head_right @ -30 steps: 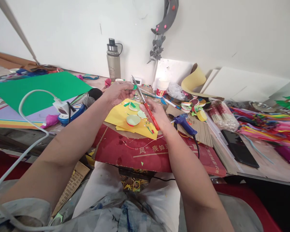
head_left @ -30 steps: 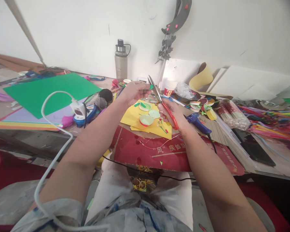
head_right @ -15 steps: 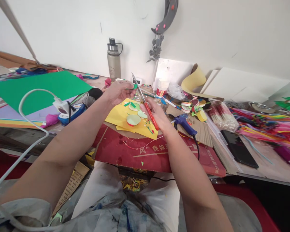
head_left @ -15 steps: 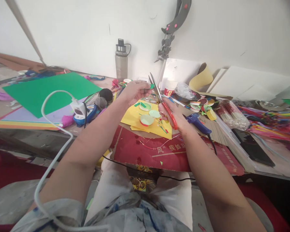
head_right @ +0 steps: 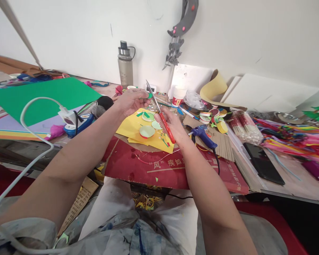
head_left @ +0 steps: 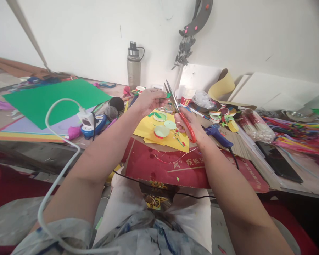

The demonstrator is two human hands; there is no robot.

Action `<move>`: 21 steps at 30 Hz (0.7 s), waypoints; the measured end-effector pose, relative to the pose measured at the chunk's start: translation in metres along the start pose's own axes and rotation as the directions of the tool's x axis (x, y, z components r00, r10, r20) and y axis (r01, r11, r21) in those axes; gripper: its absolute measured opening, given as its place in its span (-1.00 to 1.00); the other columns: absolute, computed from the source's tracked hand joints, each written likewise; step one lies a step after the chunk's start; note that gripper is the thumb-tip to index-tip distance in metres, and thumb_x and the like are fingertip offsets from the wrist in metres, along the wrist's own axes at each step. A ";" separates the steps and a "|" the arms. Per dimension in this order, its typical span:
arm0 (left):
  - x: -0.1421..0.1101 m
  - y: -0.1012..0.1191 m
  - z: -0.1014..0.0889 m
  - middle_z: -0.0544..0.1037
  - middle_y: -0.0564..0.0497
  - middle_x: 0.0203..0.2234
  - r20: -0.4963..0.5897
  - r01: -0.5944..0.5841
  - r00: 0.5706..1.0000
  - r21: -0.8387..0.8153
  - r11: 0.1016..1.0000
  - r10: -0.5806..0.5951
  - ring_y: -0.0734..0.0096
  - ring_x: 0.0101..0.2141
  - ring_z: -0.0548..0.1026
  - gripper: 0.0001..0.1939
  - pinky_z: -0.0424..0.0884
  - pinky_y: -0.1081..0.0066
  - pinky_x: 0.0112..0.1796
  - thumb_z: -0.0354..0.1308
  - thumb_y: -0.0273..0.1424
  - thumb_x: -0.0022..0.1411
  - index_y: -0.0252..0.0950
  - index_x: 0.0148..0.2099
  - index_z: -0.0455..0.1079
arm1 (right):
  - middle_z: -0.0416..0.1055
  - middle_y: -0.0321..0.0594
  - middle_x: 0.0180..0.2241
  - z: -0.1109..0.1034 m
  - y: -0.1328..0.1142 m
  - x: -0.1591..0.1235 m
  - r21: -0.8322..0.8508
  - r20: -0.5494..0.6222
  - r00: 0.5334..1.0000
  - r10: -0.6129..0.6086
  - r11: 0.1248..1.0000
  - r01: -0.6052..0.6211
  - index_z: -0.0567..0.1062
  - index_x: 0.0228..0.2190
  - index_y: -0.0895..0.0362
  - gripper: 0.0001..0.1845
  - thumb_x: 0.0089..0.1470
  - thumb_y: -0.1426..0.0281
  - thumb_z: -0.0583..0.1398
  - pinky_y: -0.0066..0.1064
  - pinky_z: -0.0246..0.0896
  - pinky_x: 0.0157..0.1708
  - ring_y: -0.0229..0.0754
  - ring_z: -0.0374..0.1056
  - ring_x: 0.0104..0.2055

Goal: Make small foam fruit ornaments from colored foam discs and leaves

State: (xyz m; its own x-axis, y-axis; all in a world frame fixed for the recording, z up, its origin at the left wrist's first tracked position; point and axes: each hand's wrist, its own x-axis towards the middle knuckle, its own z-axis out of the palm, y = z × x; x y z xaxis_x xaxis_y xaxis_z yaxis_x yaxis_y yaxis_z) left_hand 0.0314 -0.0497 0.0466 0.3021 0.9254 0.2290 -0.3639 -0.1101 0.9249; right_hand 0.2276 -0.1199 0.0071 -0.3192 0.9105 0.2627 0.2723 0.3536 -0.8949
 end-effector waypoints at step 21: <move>-0.004 0.010 -0.001 0.52 0.02 -0.59 -0.028 0.047 0.999 0.062 0.997 -0.045 0.56 -0.51 0.55 -0.88 0.46 0.51 -0.34 0.29 -0.62 0.11 -0.41 -0.44 0.43 | 0.05 -0.41 -0.52 -0.001 -0.008 -0.003 -0.010 -0.010 1.000 0.007 1.000 -0.007 0.40 -0.27 0.05 -0.38 0.04 -0.24 0.30 -0.41 -0.07 -0.57 -0.32 0.03 -0.51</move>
State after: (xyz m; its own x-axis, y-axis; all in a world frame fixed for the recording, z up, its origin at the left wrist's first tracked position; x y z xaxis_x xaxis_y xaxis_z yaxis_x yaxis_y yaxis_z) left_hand 0.0258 -0.0539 0.0553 0.2930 0.9393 0.1786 -0.2945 -0.0890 0.9515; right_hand 0.2271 -0.1248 0.0136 -0.3079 0.9152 0.2599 0.2840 0.3491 -0.8930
